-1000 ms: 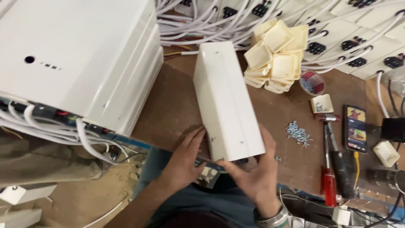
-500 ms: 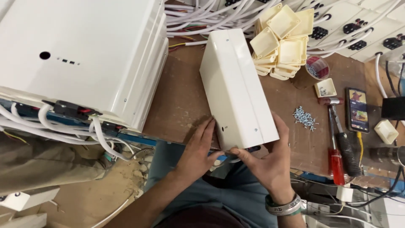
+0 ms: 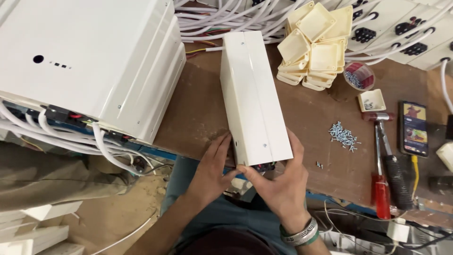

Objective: Assembling and wiring white plastic electrical enclosures using a screwdriver at a manual workstation.

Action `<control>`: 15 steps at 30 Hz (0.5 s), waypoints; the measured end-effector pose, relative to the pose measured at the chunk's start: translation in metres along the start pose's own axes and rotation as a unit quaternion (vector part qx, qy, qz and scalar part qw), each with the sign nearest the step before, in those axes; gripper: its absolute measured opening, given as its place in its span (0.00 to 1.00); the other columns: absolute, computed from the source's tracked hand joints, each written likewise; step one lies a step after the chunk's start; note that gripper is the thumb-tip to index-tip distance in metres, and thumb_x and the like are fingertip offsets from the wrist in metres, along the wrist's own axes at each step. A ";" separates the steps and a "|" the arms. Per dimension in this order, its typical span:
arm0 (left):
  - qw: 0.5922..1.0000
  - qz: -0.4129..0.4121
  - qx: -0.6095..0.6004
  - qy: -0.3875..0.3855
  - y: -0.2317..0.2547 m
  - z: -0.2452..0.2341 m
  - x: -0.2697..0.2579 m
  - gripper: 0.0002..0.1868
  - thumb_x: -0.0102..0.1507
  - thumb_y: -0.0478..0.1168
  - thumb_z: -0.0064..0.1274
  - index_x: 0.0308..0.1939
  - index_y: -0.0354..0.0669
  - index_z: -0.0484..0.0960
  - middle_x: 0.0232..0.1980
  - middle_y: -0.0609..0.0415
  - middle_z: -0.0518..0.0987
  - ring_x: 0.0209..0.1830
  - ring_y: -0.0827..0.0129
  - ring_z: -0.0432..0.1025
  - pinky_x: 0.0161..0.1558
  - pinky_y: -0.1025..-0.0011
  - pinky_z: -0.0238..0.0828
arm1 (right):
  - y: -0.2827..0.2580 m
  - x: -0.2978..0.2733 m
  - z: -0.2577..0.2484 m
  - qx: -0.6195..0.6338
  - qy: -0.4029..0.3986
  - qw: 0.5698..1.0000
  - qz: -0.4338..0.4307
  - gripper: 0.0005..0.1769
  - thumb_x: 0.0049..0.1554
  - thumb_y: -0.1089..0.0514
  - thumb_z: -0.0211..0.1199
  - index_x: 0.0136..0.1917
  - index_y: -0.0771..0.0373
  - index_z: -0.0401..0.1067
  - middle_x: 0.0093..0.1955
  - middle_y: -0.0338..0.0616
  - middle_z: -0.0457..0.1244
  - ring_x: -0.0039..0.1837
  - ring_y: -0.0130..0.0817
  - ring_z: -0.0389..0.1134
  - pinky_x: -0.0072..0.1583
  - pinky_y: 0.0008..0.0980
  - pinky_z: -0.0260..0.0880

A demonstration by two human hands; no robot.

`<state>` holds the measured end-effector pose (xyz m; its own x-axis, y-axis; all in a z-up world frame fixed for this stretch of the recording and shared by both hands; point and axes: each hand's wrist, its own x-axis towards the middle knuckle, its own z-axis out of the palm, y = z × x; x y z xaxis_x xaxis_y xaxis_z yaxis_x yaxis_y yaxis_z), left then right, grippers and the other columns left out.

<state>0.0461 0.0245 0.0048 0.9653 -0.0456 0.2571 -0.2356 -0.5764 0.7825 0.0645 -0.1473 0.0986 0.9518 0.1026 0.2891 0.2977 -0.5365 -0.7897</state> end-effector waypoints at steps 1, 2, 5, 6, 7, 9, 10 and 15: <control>1.000 0.005 -0.005 0.009 0.002 0.000 -0.001 0.46 0.60 0.42 0.66 0.75 0.36 0.57 0.74 0.33 0.62 0.72 0.38 0.62 0.65 0.52 0.66 | 0.002 0.000 -0.001 -0.004 -0.009 1.000 0.018 0.62 0.41 0.46 0.81 0.76 0.69 0.50 0.66 0.57 0.66 0.64 0.42 0.73 0.59 0.38 0.77; 1.000 0.007 -0.001 0.006 0.002 -0.002 0.000 0.46 0.60 0.42 0.66 0.75 0.36 0.57 0.74 0.33 0.62 0.72 0.38 0.62 0.65 0.52 0.66 | 0.004 -0.001 0.000 -0.001 -0.006 1.000 0.019 0.62 0.41 0.46 0.81 0.76 0.69 0.50 0.66 0.57 0.66 0.64 0.42 0.73 0.59 0.38 0.77; 0.999 0.034 -0.003 0.013 0.001 -0.003 -0.001 0.45 0.58 0.39 0.66 0.75 0.35 0.58 0.73 0.33 0.63 0.71 0.37 0.63 0.65 0.52 0.66 | 0.012 -0.007 0.006 -0.027 0.030 0.998 -0.058 0.59 0.41 0.48 0.83 0.74 0.70 0.53 0.70 0.61 0.61 0.65 0.47 0.71 0.60 0.42 0.74; 0.999 0.036 0.003 0.017 0.000 -0.001 -0.001 0.46 0.57 0.38 0.67 0.74 0.36 0.58 0.72 0.33 0.64 0.70 0.37 0.64 0.64 0.52 0.67 | 0.017 -0.008 0.008 -0.005 0.025 0.998 -0.061 0.58 0.43 0.48 0.82 0.74 0.71 0.52 0.71 0.60 0.60 0.66 0.48 0.70 0.61 0.42 0.73; 0.999 0.038 0.010 0.020 -0.002 0.000 -0.001 0.46 0.56 0.38 0.68 0.74 0.36 0.59 0.72 0.34 0.65 0.69 0.38 0.65 0.63 0.53 0.68 | 0.021 -0.010 0.011 0.017 0.020 0.998 -0.064 0.58 0.44 0.47 0.82 0.74 0.72 0.51 0.71 0.60 0.58 0.67 0.49 0.68 0.63 0.42 0.72; 0.998 0.050 0.012 0.028 0.003 -0.001 0.001 0.46 0.56 0.37 0.67 0.74 0.36 0.59 0.71 0.35 0.66 0.69 0.38 0.66 0.63 0.53 0.69 | 0.015 -0.008 0.005 0.022 0.012 0.998 -0.064 0.55 0.44 0.50 0.82 0.74 0.71 0.54 0.72 0.60 0.58 0.69 0.51 0.67 0.64 0.43 0.70; 0.997 0.060 0.012 0.037 0.005 -0.002 0.001 0.46 0.56 0.36 0.67 0.75 0.36 0.59 0.71 0.36 0.66 0.69 0.39 0.67 0.63 0.53 0.70 | 0.011 -0.008 0.003 0.025 0.003 0.998 -0.065 0.52 0.44 0.53 0.81 0.73 0.70 0.57 0.72 0.59 0.59 0.70 0.54 0.65 0.65 0.44 0.69; 0.998 0.053 0.000 0.026 0.006 -0.004 0.003 0.48 0.52 0.33 0.67 0.74 0.36 0.60 0.71 0.36 0.66 0.66 0.41 0.69 0.59 0.56 0.74 | 0.022 -0.010 -0.002 0.015 -0.019 0.998 -0.066 0.51 0.43 0.53 0.81 0.73 0.68 0.58 0.70 0.59 0.61 0.68 0.52 0.67 0.63 0.43 0.70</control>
<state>0.0466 0.0243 0.0130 0.9281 -0.0635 0.3670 -0.3355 -0.5702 0.7499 0.0613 -0.1621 0.0796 0.9062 0.2030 0.3708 0.4219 -0.4918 -0.7617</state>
